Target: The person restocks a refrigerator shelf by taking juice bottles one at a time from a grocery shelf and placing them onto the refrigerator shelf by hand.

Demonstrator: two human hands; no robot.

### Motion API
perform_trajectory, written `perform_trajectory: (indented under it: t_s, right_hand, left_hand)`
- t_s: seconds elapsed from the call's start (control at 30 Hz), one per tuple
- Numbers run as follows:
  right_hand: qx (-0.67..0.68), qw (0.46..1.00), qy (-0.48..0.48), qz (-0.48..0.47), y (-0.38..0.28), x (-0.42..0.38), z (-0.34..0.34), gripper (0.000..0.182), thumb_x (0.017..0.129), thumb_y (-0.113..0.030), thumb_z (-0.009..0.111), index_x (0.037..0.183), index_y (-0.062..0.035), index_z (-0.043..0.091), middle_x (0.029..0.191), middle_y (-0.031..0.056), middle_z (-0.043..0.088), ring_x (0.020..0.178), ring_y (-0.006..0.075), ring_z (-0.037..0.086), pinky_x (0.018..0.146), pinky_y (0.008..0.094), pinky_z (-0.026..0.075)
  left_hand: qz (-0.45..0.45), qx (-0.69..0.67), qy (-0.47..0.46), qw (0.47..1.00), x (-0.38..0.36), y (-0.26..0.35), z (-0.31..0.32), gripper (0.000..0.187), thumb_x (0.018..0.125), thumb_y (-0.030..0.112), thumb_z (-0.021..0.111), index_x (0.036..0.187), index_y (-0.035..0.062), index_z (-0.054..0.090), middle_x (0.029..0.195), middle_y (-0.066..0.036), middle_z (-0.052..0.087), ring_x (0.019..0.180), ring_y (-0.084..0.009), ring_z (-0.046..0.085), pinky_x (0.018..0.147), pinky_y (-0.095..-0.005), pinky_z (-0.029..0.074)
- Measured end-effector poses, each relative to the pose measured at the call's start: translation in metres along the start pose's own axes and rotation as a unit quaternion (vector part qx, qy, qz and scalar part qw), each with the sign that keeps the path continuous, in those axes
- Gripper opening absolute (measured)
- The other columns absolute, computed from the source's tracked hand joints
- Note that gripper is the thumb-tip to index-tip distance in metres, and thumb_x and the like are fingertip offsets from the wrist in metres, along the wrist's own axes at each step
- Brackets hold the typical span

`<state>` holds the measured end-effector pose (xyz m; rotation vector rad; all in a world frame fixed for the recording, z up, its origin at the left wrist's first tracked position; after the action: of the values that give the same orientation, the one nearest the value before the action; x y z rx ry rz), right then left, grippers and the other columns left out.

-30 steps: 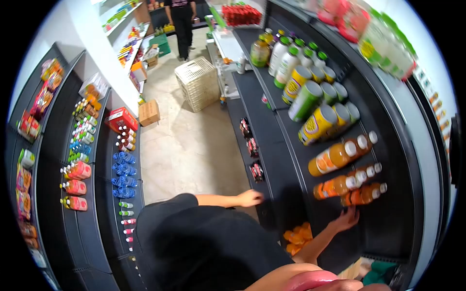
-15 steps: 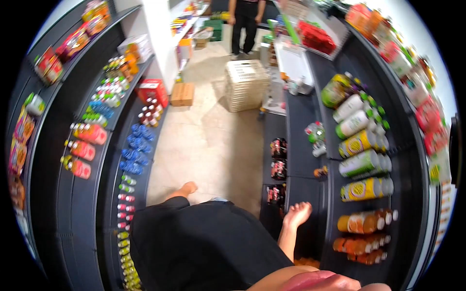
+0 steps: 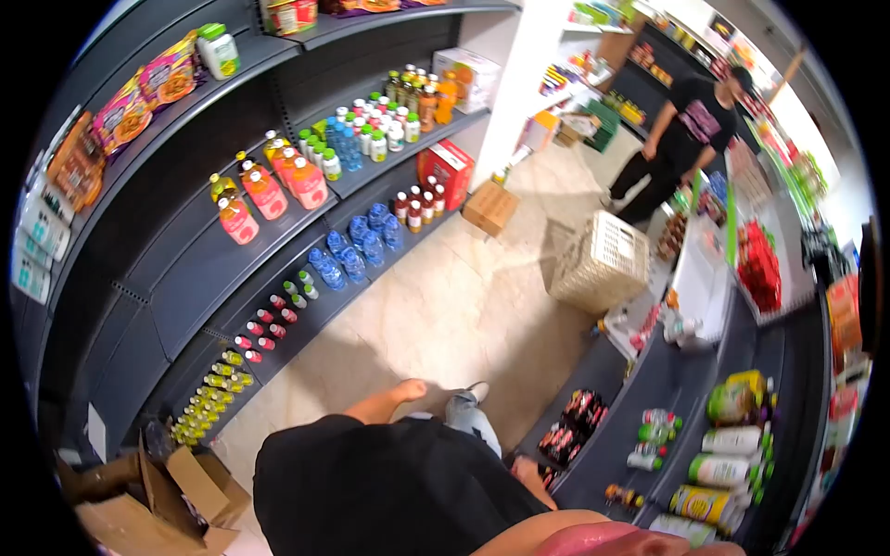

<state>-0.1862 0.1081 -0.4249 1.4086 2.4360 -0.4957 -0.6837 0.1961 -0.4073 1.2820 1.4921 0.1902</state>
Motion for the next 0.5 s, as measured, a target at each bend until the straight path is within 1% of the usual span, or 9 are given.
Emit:
perform_trajectory:
  t_s: [0.03, 0.07, 0.1, 0.17, 0.3, 0.4, 0.43, 0.47, 0.5]
  right_hand:
    - [-0.088, 0.979, -0.186, -0.005, -0.008, -0.014, -0.009, 0.025, 0.086, -0.032, 0.064, 0.087, -0.0087, 0.071, 0.085, 0.0111, 0.073, 0.081, 0.0316, 0.070, 0.062, 0.0490, 0.052]
    - [-0.067, 0.975, -0.211, -0.001, -0.006, -0.007, -0.007, 0.024, 0.086, -0.032, 0.065, 0.087, -0.0086, 0.071, 0.084, 0.0110, 0.073, 0.079, 0.0311, 0.070, 0.061, 0.0486, 0.052]
    - [-0.047, 0.980, -0.193, -0.006, 0.007, 0.012, -0.008, 0.024, 0.086, -0.031, 0.065, 0.087, -0.0085, 0.071, 0.084, 0.0109, 0.073, 0.078, 0.0307, 0.070, 0.060, 0.0482, 0.052]
    - [-0.018, 0.987, -0.160, -0.018, 0.033, 0.050, -0.014, 0.023, 0.087, -0.030, 0.065, 0.087, -0.0083, 0.071, 0.083, 0.0107, 0.073, 0.075, 0.0299, 0.069, 0.058, 0.0473, 0.052]
    - [-0.019, 0.994, -0.039, -0.098, 0.097, 0.144, -0.030, 0.020, 0.088, -0.027, 0.065, 0.088, -0.0080, 0.072, 0.081, 0.0102, 0.073, 0.069, 0.0282, 0.068, 0.055, 0.0455, 0.051]
    - [-0.045, 0.966, 0.158, -0.202, 0.129, 0.206, -0.064, 0.019, 0.089, -0.025, 0.065, 0.088, -0.0077, 0.072, 0.080, 0.0098, 0.073, 0.065, 0.0270, 0.068, 0.053, 0.0442, 0.051]
    - [0.309, 0.948, 0.069, -0.010, 0.156, 0.254, -0.076, 0.014, 0.091, -0.020, 0.066, 0.090, -0.0073, 0.071, 0.075, 0.0077, 0.069, 0.059, 0.0235, 0.064, 0.050, 0.0404, 0.050]
    - [0.632, 0.740, 0.132, 0.188, 0.158, 0.282, -0.133, 0.009, 0.092, -0.015, 0.066, 0.092, -0.0069, 0.071, 0.070, 0.0056, 0.066, 0.053, 0.0201, 0.060, 0.047, 0.0366, 0.049]
    - [0.671, 0.701, 0.149, 0.189, 0.163, 0.324, -0.165, 0.006, 0.094, -0.005, 0.063, 0.094, -0.0061, 0.069, 0.068, 0.0034, 0.062, 0.054, 0.0153, 0.058, 0.048, 0.0310, 0.049]
  left_hand:
    - [-0.028, 0.027, 0.043, 0.998, -0.007, -0.019, -0.017, 0.034, 0.087, 0.035, 0.067, 0.113, 0.0145, 0.073, 0.113, -0.015, 0.072, 0.106, -0.0332, 0.067, 0.092, -0.0442, 0.052]
    - [-0.061, 0.030, 0.118, 0.991, -0.017, -0.037, -0.030, 0.031, 0.086, 0.034, 0.061, 0.099, 0.0091, 0.074, 0.099, -0.018, 0.073, 0.093, -0.0347, 0.070, 0.082, -0.0479, 0.054]
    - [-0.125, 0.052, 0.164, 0.977, -0.031, -0.053, -0.042, 0.037, 0.087, 0.034, 0.060, 0.113, 0.0106, 0.072, 0.116, -0.020, 0.070, 0.108, -0.0374, 0.066, 0.093, -0.0483, 0.052]
    - [-0.187, 0.083, -0.019, 0.979, -0.051, -0.087, -0.055, 0.048, 0.099, 0.042, 0.046, 0.131, 0.0128, 0.066, 0.143, -0.017, 0.057, 0.130, -0.0362, 0.055, 0.108, -0.0460, 0.044]
    - [-0.213, 0.113, -0.007, 0.971, -0.083, -0.088, -0.061, 0.049, 0.102, 0.040, 0.042, 0.133, 0.0084, 0.063, 0.144, -0.017, 0.056, 0.132, -0.0329, 0.054, 0.110, -0.0453, 0.042]
    - [-0.217, 0.128, -0.041, 0.967, -0.061, -0.053, -0.075, 0.048, 0.103, 0.039, 0.044, 0.133, 0.0074, 0.063, 0.144, -0.016, 0.057, 0.131, -0.0316, 0.054, 0.110, -0.0449, 0.041]
    - [-0.207, 0.130, -0.040, 0.969, -0.043, -0.038, -0.083, 0.048, 0.103, 0.039, 0.045, 0.133, 0.0070, 0.062, 0.144, -0.016, 0.057, 0.131, -0.0312, 0.054, 0.110, -0.0447, 0.041]
    - [-0.191, 0.135, -0.037, 0.972, -0.017, -0.022, -0.091, 0.048, 0.103, 0.039, 0.045, 0.133, 0.0067, 0.062, 0.144, -0.016, 0.057, 0.130, -0.0308, 0.054, 0.111, -0.0446, 0.041]
    - [-0.174, 0.142, -0.030, 0.974, 0.014, -0.004, -0.099, 0.047, 0.103, 0.039, 0.046, 0.134, 0.0063, 0.062, 0.143, -0.016, 0.057, 0.130, -0.0303, 0.054, 0.111, -0.0445, 0.041]
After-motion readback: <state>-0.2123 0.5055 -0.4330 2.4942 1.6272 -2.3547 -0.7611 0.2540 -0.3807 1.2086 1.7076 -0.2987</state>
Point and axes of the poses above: each hand's wrist, its own x-axis towards the middle knuckle, its own z-axis out of the palm, y = z × x, the point moved 5 cm from there along x, towards the middle knuckle
